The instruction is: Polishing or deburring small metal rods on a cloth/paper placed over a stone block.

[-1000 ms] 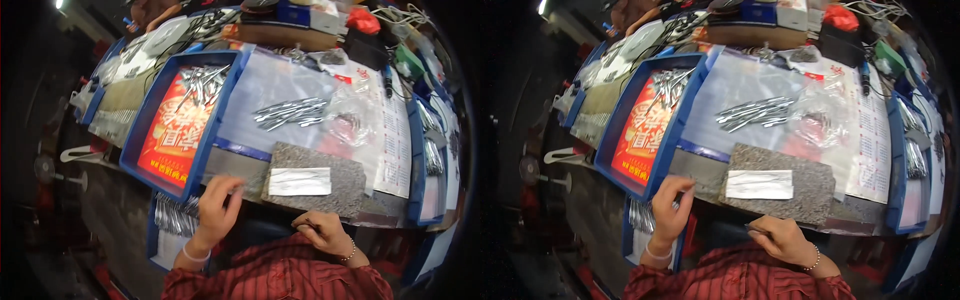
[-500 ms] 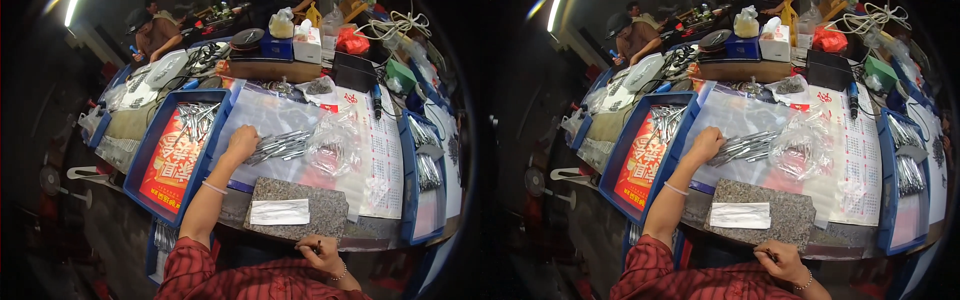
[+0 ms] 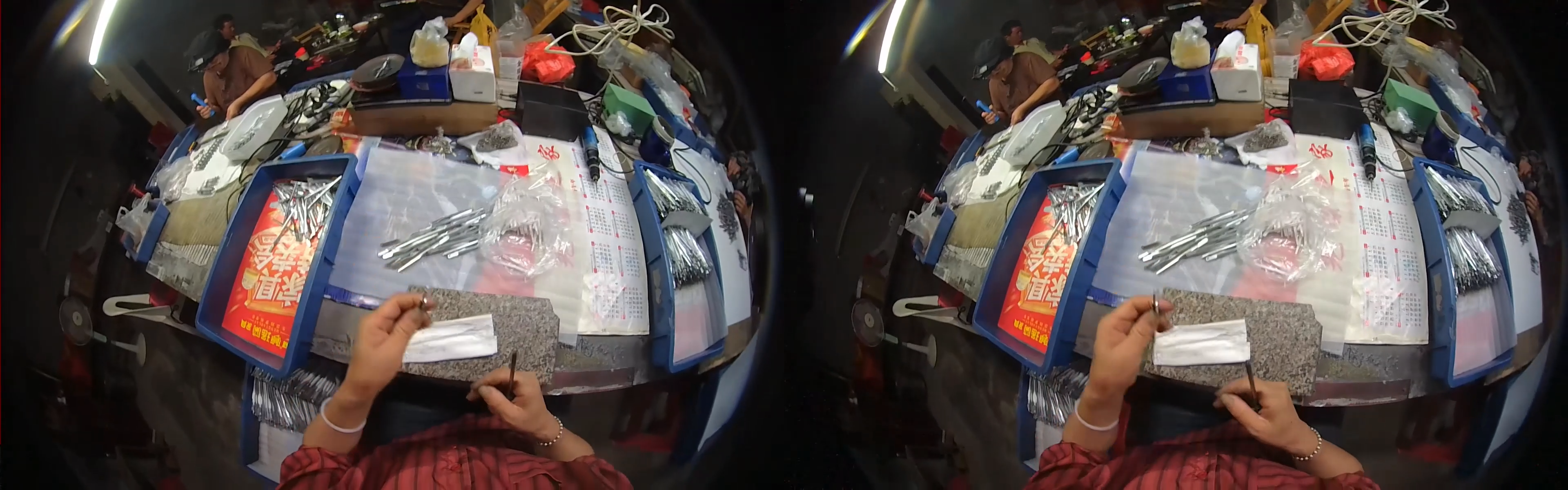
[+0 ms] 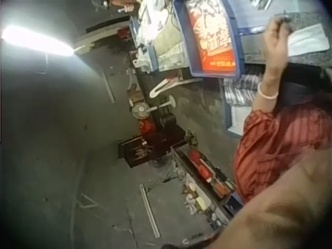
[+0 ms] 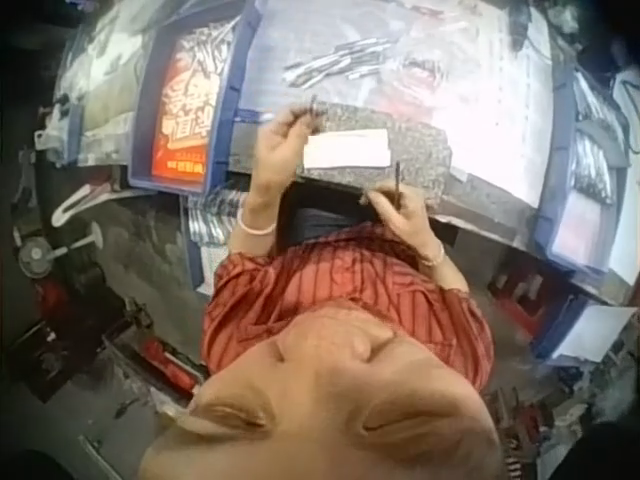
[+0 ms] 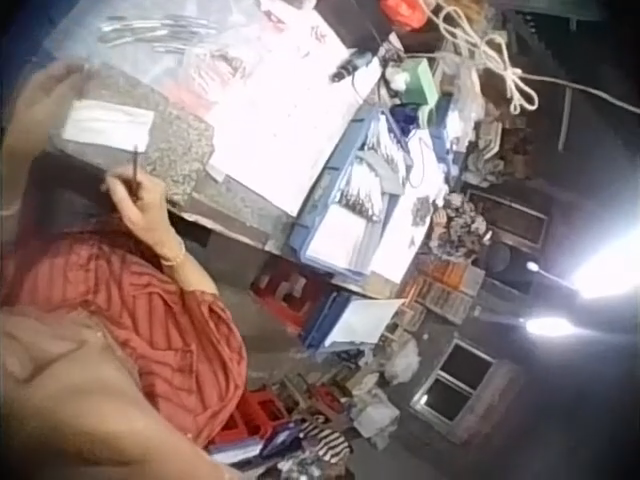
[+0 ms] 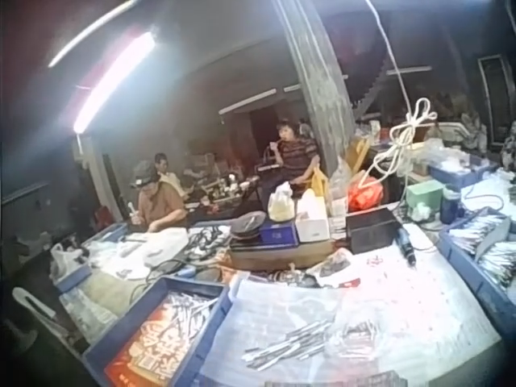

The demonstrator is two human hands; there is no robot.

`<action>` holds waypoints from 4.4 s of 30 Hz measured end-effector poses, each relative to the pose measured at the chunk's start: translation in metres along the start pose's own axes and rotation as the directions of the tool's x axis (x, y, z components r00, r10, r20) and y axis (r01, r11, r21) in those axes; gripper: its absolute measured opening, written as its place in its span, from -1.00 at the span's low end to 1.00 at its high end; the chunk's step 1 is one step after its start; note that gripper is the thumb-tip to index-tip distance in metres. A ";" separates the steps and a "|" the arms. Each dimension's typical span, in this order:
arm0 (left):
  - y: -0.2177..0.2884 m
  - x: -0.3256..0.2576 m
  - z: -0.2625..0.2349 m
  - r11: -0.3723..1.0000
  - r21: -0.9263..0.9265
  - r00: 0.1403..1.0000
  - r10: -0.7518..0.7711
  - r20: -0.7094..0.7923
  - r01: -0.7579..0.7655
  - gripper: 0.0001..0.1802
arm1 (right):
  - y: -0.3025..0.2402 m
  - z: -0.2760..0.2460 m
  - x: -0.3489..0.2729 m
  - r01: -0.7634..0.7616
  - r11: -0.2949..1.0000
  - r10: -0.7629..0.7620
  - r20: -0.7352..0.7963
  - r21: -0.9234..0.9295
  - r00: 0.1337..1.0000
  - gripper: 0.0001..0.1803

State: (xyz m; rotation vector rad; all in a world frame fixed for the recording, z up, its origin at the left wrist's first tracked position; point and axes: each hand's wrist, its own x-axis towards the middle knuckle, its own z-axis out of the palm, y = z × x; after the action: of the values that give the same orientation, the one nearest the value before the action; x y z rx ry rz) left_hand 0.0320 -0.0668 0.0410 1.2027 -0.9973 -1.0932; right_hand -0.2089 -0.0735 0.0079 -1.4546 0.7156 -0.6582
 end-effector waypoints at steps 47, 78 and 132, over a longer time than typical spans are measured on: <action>-0.027 -0.089 0.008 0.946 -0.303 0.992 -0.126 -0.020 0.114 -0.84 | 0.010 -0.117 0.197 0.079 0.056 -0.168 0.068 -0.995 0.983 -0.87; -0.037 -0.082 0.030 0.809 -0.574 0.988 -0.157 -0.007 0.124 -0.75 | -0.031 0.017 0.010 0.401 0.810 -0.389 0.119 -0.427 0.914 -0.67; -0.059 -0.025 -0.020 0.552 0.705 0.872 0.445 0.203 -0.445 -0.78 | -0.059 -0.008 0.062 0.340 0.800 -0.384 0.013 -0.494 0.923 -0.78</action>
State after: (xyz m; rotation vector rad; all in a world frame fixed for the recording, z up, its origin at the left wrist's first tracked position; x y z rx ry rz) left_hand 0.0400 -0.0402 -0.0205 1.4445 -1.7349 -0.2375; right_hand -0.1738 -0.1269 0.0645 -2.0788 0.7059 -0.8820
